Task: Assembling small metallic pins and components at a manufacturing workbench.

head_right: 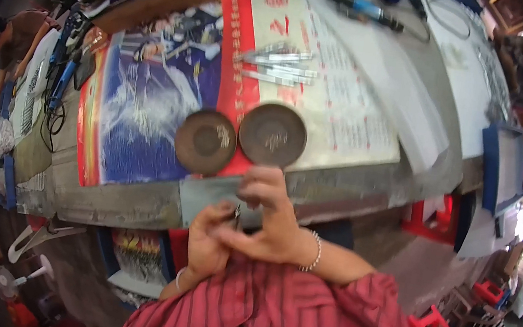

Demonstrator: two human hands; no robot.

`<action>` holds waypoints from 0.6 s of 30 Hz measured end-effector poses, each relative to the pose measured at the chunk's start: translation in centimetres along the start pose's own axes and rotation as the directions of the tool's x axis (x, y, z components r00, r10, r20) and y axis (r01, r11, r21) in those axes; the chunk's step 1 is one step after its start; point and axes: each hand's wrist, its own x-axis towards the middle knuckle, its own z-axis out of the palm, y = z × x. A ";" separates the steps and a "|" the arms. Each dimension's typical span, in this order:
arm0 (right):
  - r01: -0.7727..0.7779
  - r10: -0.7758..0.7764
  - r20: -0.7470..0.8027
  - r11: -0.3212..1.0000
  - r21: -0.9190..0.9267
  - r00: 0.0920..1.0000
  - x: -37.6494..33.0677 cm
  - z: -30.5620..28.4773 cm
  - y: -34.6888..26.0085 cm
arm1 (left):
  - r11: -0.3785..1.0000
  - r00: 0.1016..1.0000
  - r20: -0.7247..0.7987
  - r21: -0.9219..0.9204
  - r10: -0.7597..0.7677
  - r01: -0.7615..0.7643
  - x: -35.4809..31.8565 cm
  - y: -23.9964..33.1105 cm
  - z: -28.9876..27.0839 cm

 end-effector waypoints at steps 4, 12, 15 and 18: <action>-0.430 0.382 -0.344 0.900 -0.072 0.858 -0.5 -4.4 4.7 | 0.987 0.986 0.159 0.144 0.049 -0.073 1.8 1.1 -1.6; -0.313 0.270 -0.190 0.915 -0.253 0.944 -5.8 -8.6 3.2 | 0.377 0.935 0.352 0.862 0.036 -0.339 5.5 3.2 -0.8; -0.232 0.179 -0.185 0.916 -0.328 0.966 -6.5 -8.0 3.1 | 0.172 0.878 0.479 0.864 0.005 -0.473 7.1 1.9 0.1; -0.193 0.135 -0.178 0.912 -0.362 0.975 -6.9 -7.5 3.4 | -0.017 0.814 0.580 0.814 -0.039 -0.581 8.2 1.2 0.4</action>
